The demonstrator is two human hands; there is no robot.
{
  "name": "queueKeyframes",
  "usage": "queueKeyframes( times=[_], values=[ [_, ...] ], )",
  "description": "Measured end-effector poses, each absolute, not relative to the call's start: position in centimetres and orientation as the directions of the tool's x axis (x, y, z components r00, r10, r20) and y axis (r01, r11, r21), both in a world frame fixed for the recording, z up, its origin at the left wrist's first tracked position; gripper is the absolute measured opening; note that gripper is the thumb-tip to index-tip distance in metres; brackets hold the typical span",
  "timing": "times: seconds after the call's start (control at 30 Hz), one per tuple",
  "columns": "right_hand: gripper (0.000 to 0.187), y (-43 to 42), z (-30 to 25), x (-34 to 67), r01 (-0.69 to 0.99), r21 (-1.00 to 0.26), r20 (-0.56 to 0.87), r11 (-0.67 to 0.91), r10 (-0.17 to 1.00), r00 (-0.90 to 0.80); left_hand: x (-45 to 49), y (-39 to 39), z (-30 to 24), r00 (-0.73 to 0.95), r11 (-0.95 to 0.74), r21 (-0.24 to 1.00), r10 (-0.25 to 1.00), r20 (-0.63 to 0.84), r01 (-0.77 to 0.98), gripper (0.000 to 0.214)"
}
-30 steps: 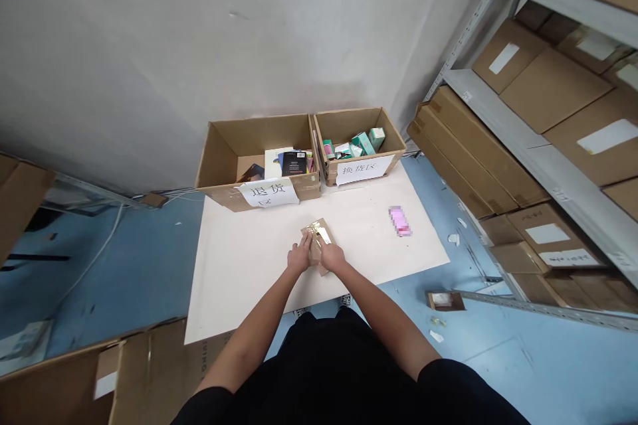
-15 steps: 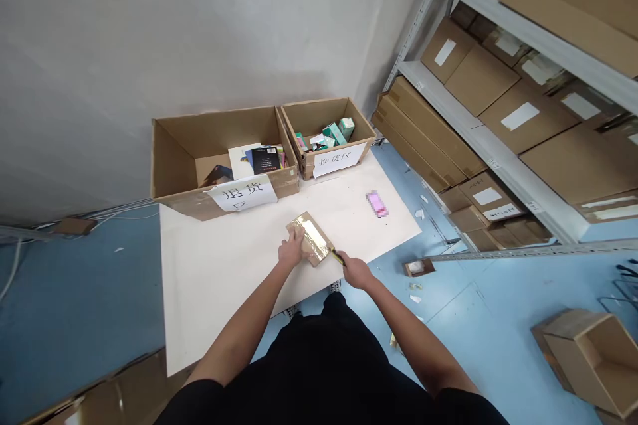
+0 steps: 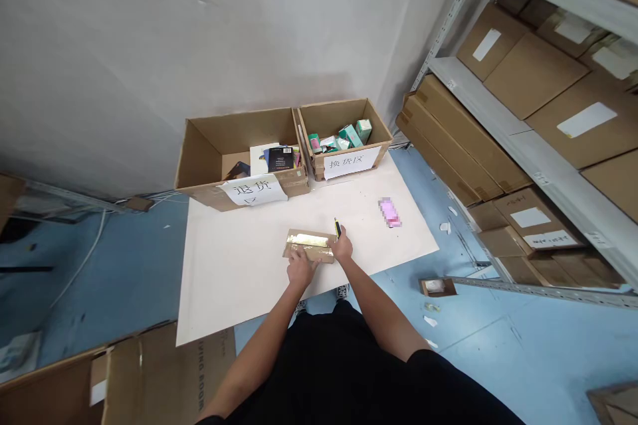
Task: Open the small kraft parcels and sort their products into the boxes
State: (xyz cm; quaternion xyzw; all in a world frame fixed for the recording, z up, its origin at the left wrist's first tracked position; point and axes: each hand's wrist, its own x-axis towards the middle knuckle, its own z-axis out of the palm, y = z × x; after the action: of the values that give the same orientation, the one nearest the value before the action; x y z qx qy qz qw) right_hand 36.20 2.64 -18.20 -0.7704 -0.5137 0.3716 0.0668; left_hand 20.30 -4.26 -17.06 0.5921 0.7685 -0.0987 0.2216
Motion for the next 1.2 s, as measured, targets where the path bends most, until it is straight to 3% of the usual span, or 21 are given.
queueKeyframes(
  times=[0.13, 0.23, 0.33, 0.43, 0.57, 0.73, 0.9, 1.03, 1.1, 1.2],
  values=[
    [0.083, 4.1, -18.5, 36.8, 0.749, -0.540, -0.475, -0.384, 0.874, 0.106, 20.3, -5.0, -16.3, -0.213, 0.271, 0.074, 0.875, -0.435, 0.960, 0.074],
    [0.055, 4.7, -18.5, 38.2, 0.640, -0.656, -0.450, -0.400, 0.888, 0.094, 19.6, -3.8, -15.4, -0.171, 0.212, 0.068, 0.908, -0.382, 0.975, 0.060],
    [0.036, 4.5, -18.5, 40.8, 0.415, -0.765, -0.521, -0.493, 0.852, 0.052, 18.8, -1.9, -15.1, 0.013, 0.042, 0.138, 0.927, -0.375, 0.990, 0.069],
    [0.027, 3.7, -18.5, 43.5, 0.255, -0.770, -0.622, -0.585, 0.777, -0.094, 18.3, -0.5, -15.3, 0.171, -0.090, 0.196, 0.874, -0.455, 0.977, 0.074],
    [0.024, 3.1, -18.5, 45.4, 0.276, -0.751, -0.652, -0.600, 0.739, -0.170, 18.2, 0.0, -15.6, 0.175, -0.098, 0.177, 0.850, -0.497, 0.979, 0.073],
    [0.037, 3.2, -18.4, 45.1, 0.345, -0.771, -0.625, -0.535, 0.738, -0.254, 18.3, -0.2, -15.8, 0.169, -0.102, 0.161, 0.853, -0.493, 0.982, 0.075],
    [0.038, 2.6, -18.2, 45.8, 0.347, -0.760, -0.644, -0.550, 0.711, -0.283, 18.2, -0.3, -16.0, 0.175, -0.110, 0.156, 0.847, -0.502, 0.982, 0.075],
    [0.040, 1.9, -18.3, 48.1, 0.423, -0.715, -0.694, -0.556, 0.635, -0.339, 18.3, -0.4, -15.9, 0.174, -0.109, 0.158, 0.854, -0.491, 0.981, 0.074],
    [0.043, 1.5, -18.5, 48.4, 0.421, -0.703, -0.705, -0.574, 0.644, -0.298, 18.3, -0.2, -15.7, 0.162, -0.099, 0.153, 0.859, -0.486, 0.983, 0.074],
    [0.045, 0.6, -18.9, 46.6, 0.353, -0.733, -0.645, -0.582, 0.759, -0.088, 17.7, 0.6, -15.4, 0.163, -0.087, 0.180, 0.868, -0.469, 0.980, 0.072]
  ],
)
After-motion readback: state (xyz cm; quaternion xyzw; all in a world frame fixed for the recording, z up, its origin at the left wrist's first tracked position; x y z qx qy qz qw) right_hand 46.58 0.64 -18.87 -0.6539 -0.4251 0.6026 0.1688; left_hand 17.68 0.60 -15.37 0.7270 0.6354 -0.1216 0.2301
